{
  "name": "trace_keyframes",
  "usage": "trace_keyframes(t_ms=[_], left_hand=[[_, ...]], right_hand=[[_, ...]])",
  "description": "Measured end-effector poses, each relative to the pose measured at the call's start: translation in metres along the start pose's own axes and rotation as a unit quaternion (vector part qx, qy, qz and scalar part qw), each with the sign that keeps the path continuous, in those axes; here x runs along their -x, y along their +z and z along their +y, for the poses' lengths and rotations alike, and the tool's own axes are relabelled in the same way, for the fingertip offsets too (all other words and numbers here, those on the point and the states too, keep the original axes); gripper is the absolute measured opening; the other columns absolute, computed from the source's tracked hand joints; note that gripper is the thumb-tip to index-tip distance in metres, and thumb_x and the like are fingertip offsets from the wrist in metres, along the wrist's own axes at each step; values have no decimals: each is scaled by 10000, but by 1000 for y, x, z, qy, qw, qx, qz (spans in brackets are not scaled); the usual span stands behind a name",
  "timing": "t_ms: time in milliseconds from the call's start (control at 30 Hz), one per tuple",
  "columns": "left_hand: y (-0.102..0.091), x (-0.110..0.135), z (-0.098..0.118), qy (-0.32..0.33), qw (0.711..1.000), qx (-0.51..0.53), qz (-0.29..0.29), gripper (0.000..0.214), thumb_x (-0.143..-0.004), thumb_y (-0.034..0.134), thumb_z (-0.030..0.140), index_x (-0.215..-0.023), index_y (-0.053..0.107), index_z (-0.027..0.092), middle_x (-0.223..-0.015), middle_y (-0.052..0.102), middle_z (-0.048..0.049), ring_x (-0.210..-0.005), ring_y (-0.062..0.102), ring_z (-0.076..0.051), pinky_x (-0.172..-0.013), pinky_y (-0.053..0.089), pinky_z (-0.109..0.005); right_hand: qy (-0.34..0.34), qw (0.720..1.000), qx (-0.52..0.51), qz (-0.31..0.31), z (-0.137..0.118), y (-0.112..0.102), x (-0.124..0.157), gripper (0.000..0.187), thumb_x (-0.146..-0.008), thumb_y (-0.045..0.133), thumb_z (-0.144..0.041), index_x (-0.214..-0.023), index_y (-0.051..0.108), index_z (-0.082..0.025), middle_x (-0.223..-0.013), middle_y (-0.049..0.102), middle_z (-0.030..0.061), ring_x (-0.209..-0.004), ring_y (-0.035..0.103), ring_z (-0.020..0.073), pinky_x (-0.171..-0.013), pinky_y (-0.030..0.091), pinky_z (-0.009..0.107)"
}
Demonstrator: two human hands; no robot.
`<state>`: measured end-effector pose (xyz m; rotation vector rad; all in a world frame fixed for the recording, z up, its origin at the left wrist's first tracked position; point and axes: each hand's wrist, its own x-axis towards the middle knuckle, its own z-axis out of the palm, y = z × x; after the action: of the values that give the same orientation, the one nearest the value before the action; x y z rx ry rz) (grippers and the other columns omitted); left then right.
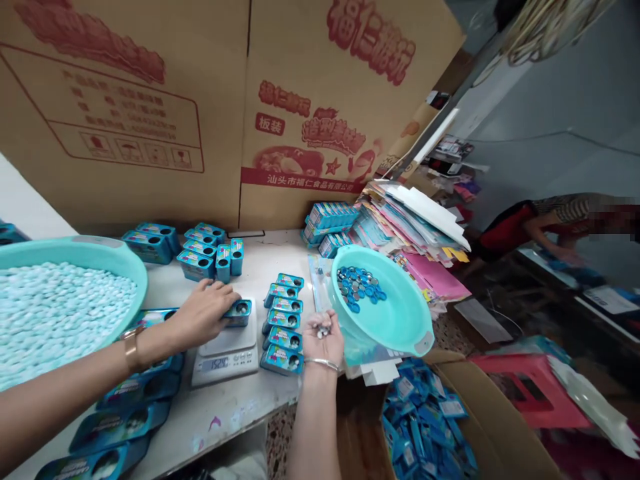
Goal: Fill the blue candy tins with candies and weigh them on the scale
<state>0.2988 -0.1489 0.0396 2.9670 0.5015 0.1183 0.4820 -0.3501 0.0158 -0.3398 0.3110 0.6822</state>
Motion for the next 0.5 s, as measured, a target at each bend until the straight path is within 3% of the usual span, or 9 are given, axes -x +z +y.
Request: trace_keyframes(t_ms=[100,200,267,400,500], left_hand=[[-21,-29,-4,-11,999,-5,35,304,-809,593,387,-1056,670,228,-1027,699,-87,-1029,590,-307,-940,346,-448],[-48,-83,-11,-32,993,-31,107,387,-822,552,428,-1130,643,212,-1065,701,-105,-1057,576,-324,-992,297,-483],[-55,-125,-16,-30,993,-47,105,350,-806,546,351,-1102,647,194,-1047,707,-120,-1074,564,-325,-1038,240,-516],[-26,-195,-23,-19,997,-41,63,267,-738,603,265,-973,680,161,-964,720,-136,-1050,572,-329,-1090,151,-583],[4,-219,-26,-16,999,-22,31,288,-728,633,252,-994,675,151,-1008,716,-148,-1062,578,-329,-1095,190,-580]], right_hand=[[12,998,-13,-66,-18,-14,4,144,-857,618,-134,-747,532,-166,-528,447,-108,-425,412,14,-445,374,100],[37,994,-29,-101,-30,-23,13,101,-863,640,-152,-802,560,-160,-568,466,-99,-433,408,16,-420,339,103],[67,991,-40,-110,-31,-28,19,83,-885,631,-183,-830,574,-156,-574,453,-100,-426,384,18,-402,310,112],[126,983,-68,-117,-22,-41,27,96,-886,651,-230,-861,609,-147,-571,414,-111,-405,311,8,-383,262,122],[148,977,-71,-138,-17,-56,25,108,-852,696,-233,-855,639,-141,-561,392,-118,-388,242,-1,-359,217,119]])
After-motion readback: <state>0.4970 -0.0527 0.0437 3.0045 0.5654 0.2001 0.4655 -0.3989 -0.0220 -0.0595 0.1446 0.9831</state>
